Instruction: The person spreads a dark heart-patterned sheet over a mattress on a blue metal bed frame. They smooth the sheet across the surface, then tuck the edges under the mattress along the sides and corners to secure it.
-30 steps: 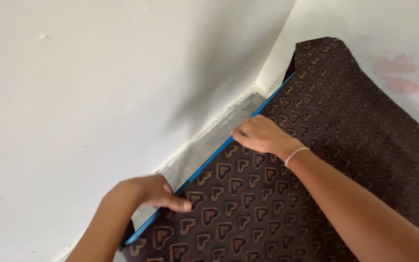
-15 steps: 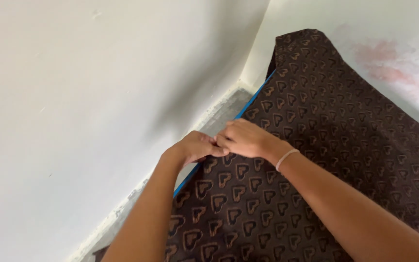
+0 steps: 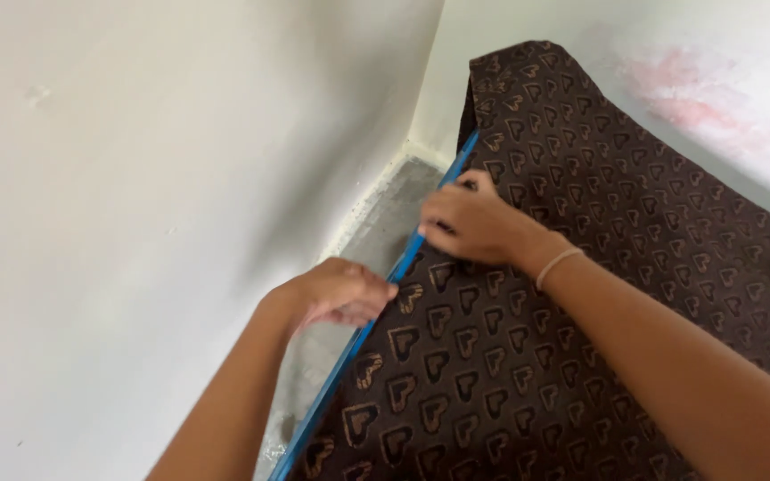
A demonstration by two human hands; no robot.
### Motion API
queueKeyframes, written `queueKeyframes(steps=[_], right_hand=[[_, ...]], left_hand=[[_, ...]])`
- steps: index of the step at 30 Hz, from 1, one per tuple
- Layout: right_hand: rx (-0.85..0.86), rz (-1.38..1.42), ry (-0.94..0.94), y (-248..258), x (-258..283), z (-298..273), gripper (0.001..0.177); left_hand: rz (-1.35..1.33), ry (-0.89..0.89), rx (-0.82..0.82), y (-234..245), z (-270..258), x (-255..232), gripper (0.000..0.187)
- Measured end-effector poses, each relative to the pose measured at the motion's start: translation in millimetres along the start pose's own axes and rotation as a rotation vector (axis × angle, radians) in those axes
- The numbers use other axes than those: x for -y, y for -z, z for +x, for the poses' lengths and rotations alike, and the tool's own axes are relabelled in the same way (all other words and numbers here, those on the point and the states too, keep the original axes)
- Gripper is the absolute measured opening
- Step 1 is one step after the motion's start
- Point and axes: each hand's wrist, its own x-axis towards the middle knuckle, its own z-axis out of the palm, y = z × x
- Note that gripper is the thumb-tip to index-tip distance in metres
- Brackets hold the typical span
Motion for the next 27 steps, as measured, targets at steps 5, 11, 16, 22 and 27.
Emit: queueKeyframes(steps=[5, 11, 16, 22, 27], right_hand=[[-0.111, 0.015, -0.072, 9, -20, 8, 0.031], [-0.05, 0.06, -0.083, 16, -23, 9, 0.036], [0.014, 0.057, -0.096, 26, -48, 9, 0.039], [0.043, 0.026, -0.254, 39, -97, 15, 0.041], [0.019, -0.257, -0.189, 41, -114, 19, 0.044]], left_hand=[[-0.138, -0.206, -0.145, -6, 63, -16, 0.054], [0.139, -0.211, -0.24, -21, 73, -56, 0.046], [0.003, -0.175, -0.12, -15, 98, -39, 0.046], [-0.006, -0.188, 0.074, -1, 102, -36, 0.056], [0.1, -0.092, -0.056, -5, 64, -76, 0.062]])
